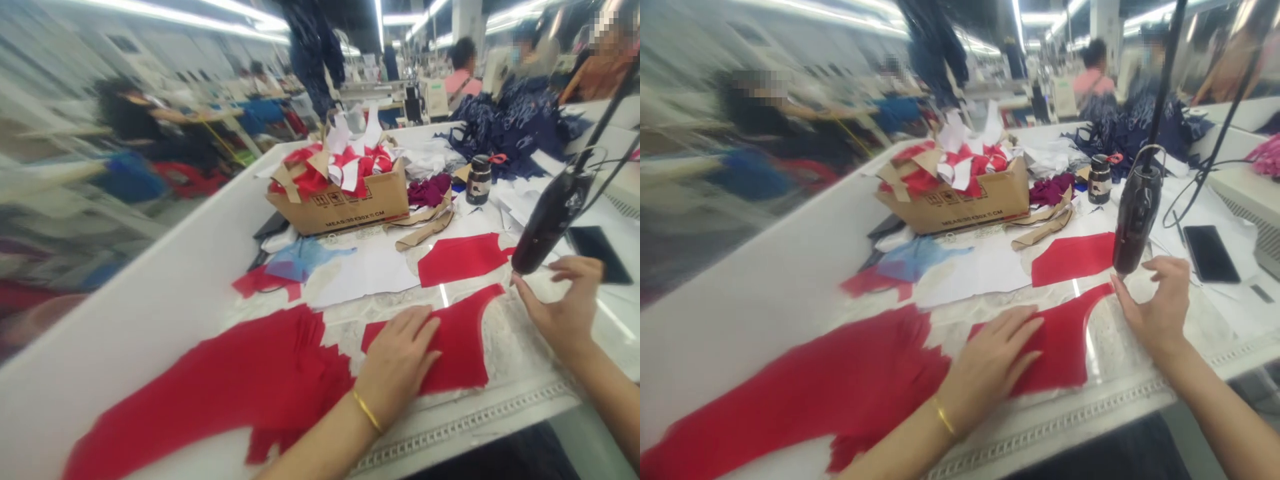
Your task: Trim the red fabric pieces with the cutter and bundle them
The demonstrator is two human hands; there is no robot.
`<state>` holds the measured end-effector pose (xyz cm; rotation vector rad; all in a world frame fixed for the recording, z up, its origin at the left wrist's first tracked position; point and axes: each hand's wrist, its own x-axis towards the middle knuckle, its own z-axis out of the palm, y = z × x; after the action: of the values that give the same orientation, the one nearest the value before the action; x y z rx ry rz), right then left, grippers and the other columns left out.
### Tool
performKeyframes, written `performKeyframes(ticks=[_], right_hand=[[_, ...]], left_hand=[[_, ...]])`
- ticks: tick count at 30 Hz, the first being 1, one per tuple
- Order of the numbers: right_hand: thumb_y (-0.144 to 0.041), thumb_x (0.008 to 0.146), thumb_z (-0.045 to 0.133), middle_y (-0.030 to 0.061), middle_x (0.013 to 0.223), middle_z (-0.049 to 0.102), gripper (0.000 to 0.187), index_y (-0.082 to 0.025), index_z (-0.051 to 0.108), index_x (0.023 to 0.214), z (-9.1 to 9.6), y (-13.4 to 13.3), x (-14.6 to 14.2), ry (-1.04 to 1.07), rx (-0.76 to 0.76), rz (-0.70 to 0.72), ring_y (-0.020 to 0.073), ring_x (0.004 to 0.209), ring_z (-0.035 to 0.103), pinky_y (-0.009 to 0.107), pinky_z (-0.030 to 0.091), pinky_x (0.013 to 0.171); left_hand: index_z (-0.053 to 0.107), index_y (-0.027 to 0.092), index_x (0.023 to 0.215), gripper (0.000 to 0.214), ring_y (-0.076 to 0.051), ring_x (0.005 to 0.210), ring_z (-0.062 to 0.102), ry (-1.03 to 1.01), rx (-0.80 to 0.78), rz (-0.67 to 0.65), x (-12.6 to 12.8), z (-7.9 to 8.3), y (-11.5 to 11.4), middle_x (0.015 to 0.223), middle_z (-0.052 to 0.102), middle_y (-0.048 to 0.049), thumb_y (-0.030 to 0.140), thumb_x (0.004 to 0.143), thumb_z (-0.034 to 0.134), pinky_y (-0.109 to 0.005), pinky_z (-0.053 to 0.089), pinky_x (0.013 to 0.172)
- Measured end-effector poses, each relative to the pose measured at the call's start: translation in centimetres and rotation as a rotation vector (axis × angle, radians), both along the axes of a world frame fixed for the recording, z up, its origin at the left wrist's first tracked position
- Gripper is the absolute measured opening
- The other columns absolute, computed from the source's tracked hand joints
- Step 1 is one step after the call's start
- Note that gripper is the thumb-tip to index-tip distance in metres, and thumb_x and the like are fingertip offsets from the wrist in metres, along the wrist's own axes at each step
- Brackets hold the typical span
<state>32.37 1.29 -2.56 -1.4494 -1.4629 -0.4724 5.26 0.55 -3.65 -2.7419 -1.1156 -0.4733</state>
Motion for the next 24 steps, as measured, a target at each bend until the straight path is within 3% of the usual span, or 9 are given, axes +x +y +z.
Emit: performKeyframes(ticks=[3, 5, 8, 11, 14, 19, 24], right_hand=[[-0.039, 0.077, 0.075, 0.0159, 0.118, 0.052, 0.061, -0.02, 0.041, 0.123, 1.6, 1.1, -0.6, 0.187, 0.029, 0.162, 0.0271, 0.106, 0.057, 0.038, 0.055, 0.075], [-0.034, 0.08, 0.069, 0.0135, 0.117, 0.055, 0.057, -0.021, 0.038, 0.126, 2.3, 2.0, -1.3, 0.322, -0.067, 0.316, 0.0233, 0.099, 0.062, 0.037, 0.056, 0.077], [-0.031, 0.077, 0.064, 0.0075, 0.098, 0.06, 0.049, -0.021, 0.039, 0.118, 3.2, 2.9, -2.1, 0.474, -0.185, 0.452, 0.0193, 0.081, 0.064, 0.033, 0.055, 0.068], [-0.031, 0.072, 0.064, 0.0022, 0.083, 0.06, 0.041, -0.021, 0.043, 0.105, 3.8, 3.7, -2.3, 0.558, -0.216, 0.414, 0.0172, 0.068, 0.061, 0.032, 0.053, 0.061], [-0.034, 0.071, 0.064, 0.0016, 0.076, 0.06, 0.032, -0.02, 0.048, 0.094, 4.1, 4.5, -2.1, 0.567, -0.197, 0.343, 0.0172, 0.067, 0.06, 0.034, 0.052, 0.065], [-0.036, 0.071, 0.067, 0.0018, 0.076, 0.061, 0.039, -0.018, 0.049, 0.101, 3.6, 5.1, -1.9, 0.637, -0.139, 0.39, 0.0159, 0.063, 0.06, 0.033, 0.052, 0.063], [-0.036, 0.072, 0.068, 0.0015, 0.075, 0.059, 0.035, -0.018, 0.052, 0.098, 2.8, 5.4, -1.9, 0.615, -0.069, 0.409, 0.0157, 0.063, 0.056, 0.033, 0.049, 0.059]], left_hand=[[0.052, 0.013, 0.133, 0.05, -0.026, 0.13, 0.051, -0.02, -0.055, -0.156, 3.3, -1.2, -0.1, 0.141, 0.054, -0.0131, 0.042, 0.093, 0.057, -0.039, 0.047, 0.107], [0.049, 0.01, 0.137, 0.064, -0.027, 0.137, 0.045, -0.023, -0.081, -0.201, 5.5, -2.0, 0.3, 0.146, 0.049, -0.0148, 0.051, 0.09, 0.059, -0.039, 0.042, 0.113], [0.045, 0.007, 0.142, 0.077, -0.029, 0.142, 0.037, -0.01, -0.116, -0.22, 7.9, -3.1, 1.0, 0.15, 0.043, -0.0164, 0.059, 0.086, 0.058, -0.039, 0.035, 0.118], [0.041, 0.008, 0.145, 0.079, -0.029, 0.146, 0.031, 0.01, -0.173, -0.198, 8.6, -3.7, 1.7, 0.153, 0.038, -0.0171, 0.064, 0.09, 0.049, -0.042, 0.032, 0.119], [0.039, 0.008, 0.146, 0.082, -0.03, 0.146, 0.031, -0.002, -0.203, -0.19, 8.4, -4.0, 2.0, 0.154, 0.037, -0.018, 0.068, 0.091, 0.039, -0.045, 0.033, 0.118], [0.04, 0.006, 0.146, 0.081, -0.032, 0.143, 0.035, -0.038, -0.167, -0.211, 7.7, -4.4, 2.1, 0.152, 0.039, -0.0189, 0.067, 0.094, 0.026, -0.046, 0.037, 0.115], [0.044, 0.006, 0.143, 0.081, -0.032, 0.141, 0.039, -0.03, -0.125, -0.213, 7.5, -4.4, 2.2, 0.15, 0.042, -0.0182, 0.068, 0.094, 0.026, -0.044, 0.04, 0.113]])
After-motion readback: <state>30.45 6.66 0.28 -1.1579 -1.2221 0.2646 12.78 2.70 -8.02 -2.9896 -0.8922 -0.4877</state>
